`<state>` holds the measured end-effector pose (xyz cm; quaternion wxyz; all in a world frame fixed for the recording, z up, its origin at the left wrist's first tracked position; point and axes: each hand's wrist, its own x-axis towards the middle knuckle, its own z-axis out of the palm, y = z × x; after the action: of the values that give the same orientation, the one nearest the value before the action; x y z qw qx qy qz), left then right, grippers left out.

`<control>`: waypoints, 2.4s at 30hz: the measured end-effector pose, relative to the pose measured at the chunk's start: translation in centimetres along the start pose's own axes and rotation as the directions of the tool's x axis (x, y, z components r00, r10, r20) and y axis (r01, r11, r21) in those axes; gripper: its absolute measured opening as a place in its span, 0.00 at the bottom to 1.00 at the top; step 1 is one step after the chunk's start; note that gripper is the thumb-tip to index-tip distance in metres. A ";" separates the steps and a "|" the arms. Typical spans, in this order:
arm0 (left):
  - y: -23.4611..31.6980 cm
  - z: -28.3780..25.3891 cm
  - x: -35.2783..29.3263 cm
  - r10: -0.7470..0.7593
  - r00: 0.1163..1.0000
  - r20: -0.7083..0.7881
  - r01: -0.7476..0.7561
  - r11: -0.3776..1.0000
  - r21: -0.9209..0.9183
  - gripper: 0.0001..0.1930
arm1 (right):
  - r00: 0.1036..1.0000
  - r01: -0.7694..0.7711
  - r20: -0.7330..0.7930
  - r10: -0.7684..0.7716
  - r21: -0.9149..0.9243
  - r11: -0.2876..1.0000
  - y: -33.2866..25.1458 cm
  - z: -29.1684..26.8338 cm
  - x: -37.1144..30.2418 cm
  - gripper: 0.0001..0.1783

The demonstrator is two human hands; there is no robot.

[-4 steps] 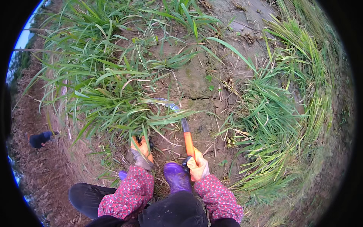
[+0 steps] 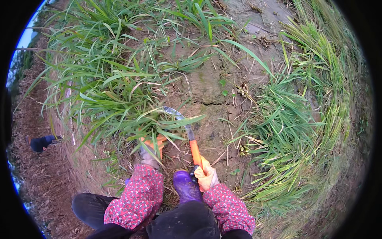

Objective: The person uses a sickle to cut tall grass in a muddy field. They repeatedly gather clumps of grass with one hand and slice them near the base with the other, leaving cut grass on the ground.

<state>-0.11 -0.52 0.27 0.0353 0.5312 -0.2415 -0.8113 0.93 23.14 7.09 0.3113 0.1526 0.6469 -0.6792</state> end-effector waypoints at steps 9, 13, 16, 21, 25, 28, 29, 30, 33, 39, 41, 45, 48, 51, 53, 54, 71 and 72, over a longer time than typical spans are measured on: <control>3.1 6.0 6.0 0.493 0.704 0.511 -0.475 -0.208 0.855 0.20 | 0.979 0.005 0.201 0.025 -0.149 0.989 -0.9 -0.1 5.1 0.25; 4.3 6.5 2.5 0.586 0.509 0.631 -0.414 -0.475 0.776 0.26 | 0.990 0.085 0.135 -0.045 -0.313 0.946 0.7 -3.3 -1.3 0.26; 4.7 2.0 4.7 0.657 0.754 0.015 -0.585 0.660 0.472 0.21 | 0.982 -0.139 0.100 0.162 -0.208 0.968 0.3 -5.5 -5.1 0.26; 5.4 -1.6 4.1 0.814 0.579 -0.046 -0.653 0.497 0.571 0.16 | 0.979 -0.202 -0.019 0.205 0.099 0.974 -2.9 -4.3 -4.3 0.23; 3.6 -2.2 5.4 0.761 0.648 -0.020 -0.705 0.610 0.362 0.20 | 0.987 -0.125 -0.082 0.136 0.126 0.984 -4.3 -0.9 -0.7 0.21; 2.7 -3.5 8.1 0.741 0.662 0.111 -0.744 0.632 0.219 0.22 | 0.997 -0.043 -0.059 0.054 0.175 0.984 -3.5 2.8 2.5 0.21; 2.0 -1.0 7.6 0.701 0.695 0.157 -0.718 0.673 0.176 0.23 | 0.996 -0.043 -0.068 0.053 0.134 0.990 -3.6 3.3 3.5 0.21; 1.4 1.4 7.0 0.536 0.844 -0.008 -0.533 0.842 0.084 0.27 | 0.995 0.024 -0.096 -0.018 0.064 0.998 -2.5 3.3 4.5 0.22; 5.3 0.5 7.4 0.099 0.934 0.345 -0.045 0.986 -0.159 0.26 | 0.980 -0.200 -0.008 0.200 -0.062 0.978 -4.2 4.5 3.8 0.20; 6.8 12.2 4.9 0.571 0.765 0.299 -0.388 0.038 0.921 0.31 | 0.990 -0.092 0.090 0.104 -0.136 0.986 -4.4 4.9 6.8 0.22; 7.3 14.2 4.9 0.739 0.636 0.222 -0.328 -0.001 0.945 0.24 | 0.995 -0.050 0.086 0.059 -0.100 0.994 -4.7 5.0 7.0 0.23; 8.7 12.0 4.5 0.717 0.573 0.397 -0.388 -0.189 0.902 0.14 | 0.983 -0.142 0.081 0.164 -0.230 0.963 -5.9 4.8 3.5 0.24; 6.3 10.6 4.3 0.682 0.619 0.390 -0.475 -0.070 0.877 0.15 | 0.994 0.111 0.033 -0.107 -0.233 0.966 -3.0 2.2 -0.1 0.25; 2.1 3.4 5.6 0.694 0.604 0.392 -0.552 0.009 0.834 0.16 | 0.990 -0.141 -0.021 0.139 -0.197 0.970 -4.5 2.4 -0.9 0.26; 0.7 -1.2 5.5 0.720 0.663 0.205 -0.544 0.275 0.793 0.18 | 0.984 -0.174 0.014 0.178 -0.154 0.973 -5.8 3.9 0.7 0.26; 0.5 -2.8 6.0 0.720 0.688 0.098 -0.553 0.432 0.712 0.19 | 0.983 -0.180 0.023 0.184 -0.138 0.974 -6.8 4.8 1.8 0.25; 9.3 7.7 6.8 0.880 0.447 0.157 -0.623 0.180 0.762 0.18 | 0.891 0.121 0.440 0.117 -0.476 0.871 -5.0 6.4 12.2 0.30; 10.1 8.2 5.7 0.843 0.498 0.206 -0.476 0.067 0.877 0.18 | 0.900 0.234 0.434 -0.033 -0.417 0.878 -3.9 6.2 11.9 0.27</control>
<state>-11.81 -8.30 2.44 0.1826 0.4292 -0.8170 -0.3391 -9.29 14.26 3.64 0.4196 -0.1190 0.7170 -0.5438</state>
